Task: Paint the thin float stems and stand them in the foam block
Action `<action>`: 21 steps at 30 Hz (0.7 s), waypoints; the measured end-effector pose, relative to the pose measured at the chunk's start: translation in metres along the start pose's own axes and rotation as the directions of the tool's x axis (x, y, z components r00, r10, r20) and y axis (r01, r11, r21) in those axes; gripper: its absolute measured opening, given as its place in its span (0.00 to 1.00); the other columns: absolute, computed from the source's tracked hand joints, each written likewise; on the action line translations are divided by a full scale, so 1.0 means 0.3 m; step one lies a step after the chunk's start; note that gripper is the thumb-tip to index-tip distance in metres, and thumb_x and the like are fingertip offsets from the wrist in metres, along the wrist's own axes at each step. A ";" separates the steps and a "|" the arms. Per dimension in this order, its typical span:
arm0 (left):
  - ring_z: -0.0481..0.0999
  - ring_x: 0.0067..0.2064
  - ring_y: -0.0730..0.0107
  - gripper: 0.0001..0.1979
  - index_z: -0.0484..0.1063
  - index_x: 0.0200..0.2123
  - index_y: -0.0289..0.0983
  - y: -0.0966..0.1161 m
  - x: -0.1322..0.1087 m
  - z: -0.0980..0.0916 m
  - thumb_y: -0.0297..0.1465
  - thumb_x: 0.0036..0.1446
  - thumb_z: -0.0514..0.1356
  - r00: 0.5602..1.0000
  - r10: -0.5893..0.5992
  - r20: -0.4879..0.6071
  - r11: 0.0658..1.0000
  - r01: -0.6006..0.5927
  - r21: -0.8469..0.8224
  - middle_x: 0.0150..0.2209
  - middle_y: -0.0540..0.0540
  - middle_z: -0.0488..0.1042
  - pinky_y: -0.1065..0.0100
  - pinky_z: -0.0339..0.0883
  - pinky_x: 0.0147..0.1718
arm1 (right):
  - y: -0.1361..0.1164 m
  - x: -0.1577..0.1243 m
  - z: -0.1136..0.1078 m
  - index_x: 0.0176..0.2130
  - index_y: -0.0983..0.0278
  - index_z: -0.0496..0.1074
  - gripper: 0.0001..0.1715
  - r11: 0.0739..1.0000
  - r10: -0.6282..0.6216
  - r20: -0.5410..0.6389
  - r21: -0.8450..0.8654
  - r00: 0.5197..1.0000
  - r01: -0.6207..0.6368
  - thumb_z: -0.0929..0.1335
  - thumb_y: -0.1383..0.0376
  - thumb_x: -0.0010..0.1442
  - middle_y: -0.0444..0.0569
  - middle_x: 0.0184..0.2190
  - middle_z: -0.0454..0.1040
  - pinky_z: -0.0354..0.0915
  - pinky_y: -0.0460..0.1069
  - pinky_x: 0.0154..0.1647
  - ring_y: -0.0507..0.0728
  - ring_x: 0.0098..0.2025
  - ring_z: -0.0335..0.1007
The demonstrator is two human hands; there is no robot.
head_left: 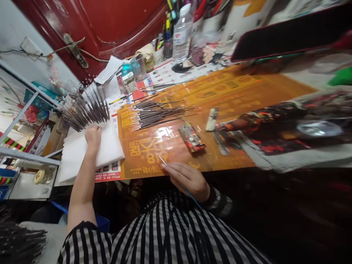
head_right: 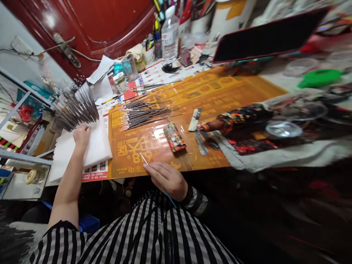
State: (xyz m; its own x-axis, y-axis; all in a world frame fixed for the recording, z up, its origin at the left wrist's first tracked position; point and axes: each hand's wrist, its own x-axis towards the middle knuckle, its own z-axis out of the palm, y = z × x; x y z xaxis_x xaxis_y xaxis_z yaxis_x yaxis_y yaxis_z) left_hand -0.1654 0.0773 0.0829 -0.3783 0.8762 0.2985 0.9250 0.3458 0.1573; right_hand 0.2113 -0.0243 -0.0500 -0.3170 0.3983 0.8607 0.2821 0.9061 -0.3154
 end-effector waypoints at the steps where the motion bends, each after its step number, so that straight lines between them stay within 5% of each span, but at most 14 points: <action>1: 0.77 0.48 0.56 0.11 0.80 0.38 0.34 0.029 -0.025 -0.005 0.30 0.62 0.58 0.996 0.086 0.014 0.996 -0.086 0.022 0.43 0.37 0.81 0.61 0.65 0.51 | -0.003 0.009 -0.004 0.69 0.63 0.60 0.36 1.000 0.022 -0.016 0.021 1.000 -0.022 0.65 0.77 0.65 0.54 0.44 0.81 0.78 0.53 0.46 0.59 0.44 0.80; 3: 0.77 0.47 0.60 0.11 0.79 0.40 0.36 0.102 -0.072 0.003 0.32 0.64 0.57 0.943 0.321 0.088 0.947 -0.321 -0.019 0.43 0.40 0.80 0.63 0.67 0.50 | -0.004 0.026 -0.017 0.68 0.63 0.62 0.35 0.996 0.066 -0.046 0.055 0.997 -0.064 0.65 0.77 0.65 0.53 0.41 0.81 0.78 0.52 0.44 0.58 0.42 0.79; 6: 0.77 0.49 0.63 0.11 0.75 0.48 0.37 0.234 -0.109 0.051 0.32 0.64 0.59 0.769 0.613 0.184 0.790 -0.599 -0.128 0.48 0.42 0.77 0.66 0.68 0.51 | 0.003 0.043 -0.061 0.66 0.62 0.64 0.32 0.991 0.116 -0.076 0.072 0.990 -0.110 0.64 0.75 0.65 0.53 0.40 0.80 0.77 0.52 0.43 0.58 0.41 0.79; 9: 0.74 0.55 0.62 0.23 0.69 0.57 0.34 0.357 -0.084 0.105 0.31 0.60 0.65 0.664 0.686 0.297 0.715 -0.692 -0.103 0.55 0.38 0.72 0.66 0.66 0.54 | 0.025 0.045 -0.154 0.64 0.61 0.66 0.30 0.986 0.169 -0.114 0.002 0.979 -0.170 0.65 0.75 0.65 0.53 0.42 0.79 0.77 0.52 0.43 0.58 0.43 0.79; 15: 0.76 0.43 0.63 0.20 0.69 0.51 0.28 0.479 0.036 0.139 0.36 0.61 0.62 0.636 0.654 0.411 0.691 -0.723 0.018 0.45 0.40 0.75 0.68 0.67 0.42 | 0.084 0.023 -0.488 0.56 0.58 0.74 0.20 0.870 0.266 -0.391 -0.295 0.881 -0.394 0.65 0.71 0.66 0.49 0.39 0.81 0.77 0.53 0.43 0.57 0.40 0.79; 21: 0.79 0.39 0.59 0.10 0.71 0.40 0.37 0.484 0.055 0.176 0.37 0.62 0.56 0.663 0.585 0.468 0.695 -0.707 0.133 0.38 0.42 0.79 0.68 0.63 0.35 | 0.135 0.006 -0.814 0.45 0.61 0.77 0.15 0.666 0.354 -0.716 -0.258 0.602 -0.700 0.63 0.57 0.71 0.48 0.31 0.79 0.74 0.48 0.32 0.53 0.29 0.76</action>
State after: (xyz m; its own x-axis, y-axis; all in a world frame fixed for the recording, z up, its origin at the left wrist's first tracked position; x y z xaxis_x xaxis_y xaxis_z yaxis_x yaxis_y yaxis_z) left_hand -0.0354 0.1598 0.0610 0.3066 0.9399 -0.1505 0.9146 -0.3347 -0.2268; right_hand 0.4434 -0.0217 0.0363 0.5572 0.4588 0.6921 0.6435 0.2882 -0.7091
